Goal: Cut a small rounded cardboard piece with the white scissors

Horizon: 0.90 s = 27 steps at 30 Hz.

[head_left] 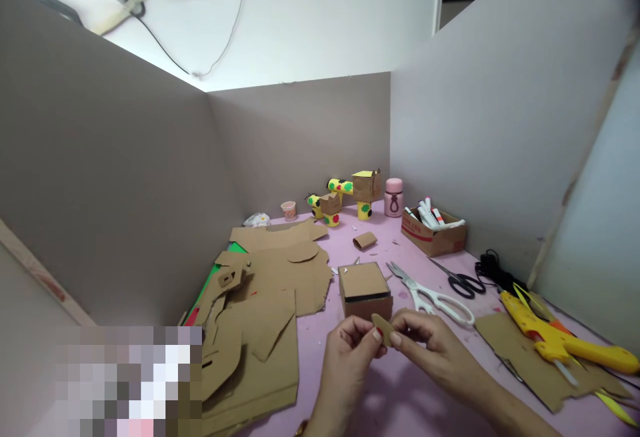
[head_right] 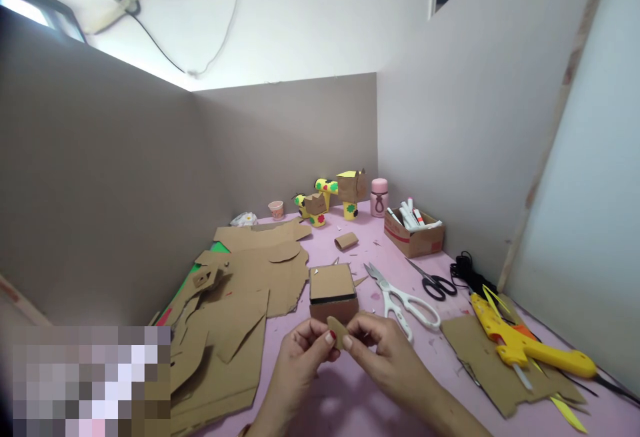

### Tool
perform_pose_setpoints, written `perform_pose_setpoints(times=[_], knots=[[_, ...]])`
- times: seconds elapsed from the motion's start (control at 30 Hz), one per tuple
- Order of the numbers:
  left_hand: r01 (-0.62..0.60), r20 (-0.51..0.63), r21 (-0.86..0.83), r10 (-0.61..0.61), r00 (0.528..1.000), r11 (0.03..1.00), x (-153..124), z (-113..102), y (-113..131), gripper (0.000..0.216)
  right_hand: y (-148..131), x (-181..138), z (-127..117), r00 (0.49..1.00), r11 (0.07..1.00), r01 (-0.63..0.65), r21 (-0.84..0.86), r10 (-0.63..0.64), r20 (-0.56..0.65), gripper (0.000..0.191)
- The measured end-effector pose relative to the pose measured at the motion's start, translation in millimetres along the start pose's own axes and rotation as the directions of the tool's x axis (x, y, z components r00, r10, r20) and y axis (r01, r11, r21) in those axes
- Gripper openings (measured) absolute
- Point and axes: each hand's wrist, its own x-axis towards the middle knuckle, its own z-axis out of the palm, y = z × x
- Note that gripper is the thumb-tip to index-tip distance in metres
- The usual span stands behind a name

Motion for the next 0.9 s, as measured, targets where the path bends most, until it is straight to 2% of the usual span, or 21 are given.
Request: perform_pose_setpoints(times=[0.17, 0.3, 0.37, 0.43, 0.5, 0.6, 0.67, 0.8, 0.9], knots=[[0.048, 0.045, -0.016, -0.048, 0.998, 0.999, 1, -1, -3, 0.025, 2, 1, 3, 0.999, 0.997, -0.013, -0.072, 0.010, -0.037, 0.028], [0.040, -0.001, -0.056, -0.040, 0.999, 0.998, 3, -3, -5, 0.021, 7, 4, 1, 0.999, 0.982, -0.031, -0.186, 0.024, -0.040, 0.032], [0.042, -0.042, -0.098, -0.046, 0.998, 0.994, 3, -5, -5, 0.019, 17, 7, -8, 0.992, 0.953, -0.096, -0.288, 0.070, -0.102, 0.032], [0.044, -0.080, -0.147, -0.057, 0.995, 0.988, 3, -6, -3, 0.016, 32, 9, -21, 0.963, 0.880, -0.231, -0.415, 0.146, -0.227, 0.028], [0.042, -0.106, -0.192, -0.064, 0.992, 0.981, 3, -8, -1, 0.013, 49, 10, -34, 0.913, 0.753, -0.391, -0.530, 0.242, -0.329, 0.023], [0.036, -0.124, -0.242, -0.068, 0.990, 0.970, 3, -10, 1, 0.013, 68, 9, -43, 0.871, 0.604, -0.490, -0.628, 0.352, -0.342, 0.013], [0.029, -0.137, -0.273, -0.069, 0.988, 0.961, 4, -10, 1, 0.014, 74, 8, -43, 0.866, 0.563, -0.495, -0.662, 0.384, -0.320, 0.014], [0.000, -0.168, -0.326, -0.058, 0.984, 0.945, 5, -12, 1, 0.015, 82, 6, -41, 0.852, 0.559, -0.512, -0.652, 0.425, -0.305, 0.018], [-0.019, -0.175, -0.342, -0.044, 0.984, 0.940, 5, -14, 0, 0.015, 88, 6, -44, 0.839, 0.630, -0.543, -0.556, 0.440, -0.320, 0.012]])
